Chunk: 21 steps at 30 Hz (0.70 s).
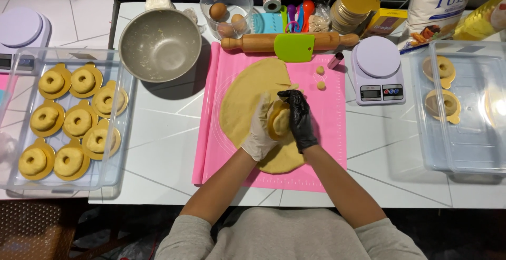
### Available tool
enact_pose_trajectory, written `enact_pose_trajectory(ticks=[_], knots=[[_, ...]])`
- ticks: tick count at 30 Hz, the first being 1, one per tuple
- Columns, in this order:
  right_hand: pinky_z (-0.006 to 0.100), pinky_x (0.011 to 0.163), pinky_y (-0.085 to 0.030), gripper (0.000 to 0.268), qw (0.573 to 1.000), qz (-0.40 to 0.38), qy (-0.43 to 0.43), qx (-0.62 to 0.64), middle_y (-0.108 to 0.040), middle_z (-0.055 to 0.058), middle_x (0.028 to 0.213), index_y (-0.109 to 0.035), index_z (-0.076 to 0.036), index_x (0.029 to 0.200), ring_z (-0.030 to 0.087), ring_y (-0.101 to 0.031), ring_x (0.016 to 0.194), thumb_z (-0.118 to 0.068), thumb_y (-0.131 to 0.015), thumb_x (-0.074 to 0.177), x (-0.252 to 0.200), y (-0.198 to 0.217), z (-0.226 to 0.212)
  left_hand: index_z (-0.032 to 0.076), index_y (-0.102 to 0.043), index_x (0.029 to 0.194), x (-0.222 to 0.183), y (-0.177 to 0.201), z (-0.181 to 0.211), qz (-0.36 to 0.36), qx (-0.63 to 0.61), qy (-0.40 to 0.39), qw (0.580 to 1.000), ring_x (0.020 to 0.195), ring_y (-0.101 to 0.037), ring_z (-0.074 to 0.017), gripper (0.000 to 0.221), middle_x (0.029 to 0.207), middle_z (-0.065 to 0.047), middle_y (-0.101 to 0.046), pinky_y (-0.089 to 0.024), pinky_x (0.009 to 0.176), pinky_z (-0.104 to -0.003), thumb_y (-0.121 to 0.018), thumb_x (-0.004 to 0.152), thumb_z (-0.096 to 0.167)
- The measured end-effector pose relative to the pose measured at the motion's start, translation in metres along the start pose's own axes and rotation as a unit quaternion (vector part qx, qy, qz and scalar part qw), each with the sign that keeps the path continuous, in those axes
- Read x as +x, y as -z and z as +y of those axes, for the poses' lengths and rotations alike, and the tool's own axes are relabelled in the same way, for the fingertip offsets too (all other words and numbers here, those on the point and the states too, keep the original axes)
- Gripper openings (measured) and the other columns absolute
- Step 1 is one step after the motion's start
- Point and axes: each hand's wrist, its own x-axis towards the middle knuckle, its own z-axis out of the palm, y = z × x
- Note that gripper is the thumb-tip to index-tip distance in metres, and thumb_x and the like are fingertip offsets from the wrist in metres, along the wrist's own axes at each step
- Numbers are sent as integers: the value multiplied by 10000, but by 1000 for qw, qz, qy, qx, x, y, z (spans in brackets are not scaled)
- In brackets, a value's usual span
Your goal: Using a circular mold and a scraper to cut and shape dough into donuts on a silicone mat.
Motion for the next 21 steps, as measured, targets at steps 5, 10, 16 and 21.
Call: enact_pose_trajectory(ticks=[5,10,16,21], knots=[[481,1155,-394,436,996,-11,-37,77,-523,303,1478,-454,41,1519,438,-497,1369,-51,-378,1100,5,-7,-18,-12,-741,1101,35,51,-3,207,44,-112,971,867,-707,-227,321,949,-157,-740,-568,926,-339,-756,934,262],[462,1154,-404,445,987,-24,-70,144,-537,288,1468,-427,18,1535,423,-517,1356,-78,-368,1105,3,5,-21,-11,-723,1232,12,10,-26,291,158,-184,925,1029,-698,-184,387,1129,-139,-736,-540,976,-259,-729,928,228],[436,1153,-417,458,963,-41,-108,243,-555,269,1455,-391,-13,1557,404,-544,1339,-114,-354,1112,16,10,-21,-43,-738,1103,29,29,-16,219,71,-182,956,866,-733,-227,292,930,-164,-746,-587,894,-329,-740,928,191],[417,1152,-427,468,937,-47,-147,312,-569,255,1445,-365,-36,1573,389,-565,1327,-140,-344,1117,18,12,-30,7,-690,1225,21,28,-14,120,107,-168,972,935,-731,-139,254,1025,-105,-746,-579,943,-284,-647,1013,140]])
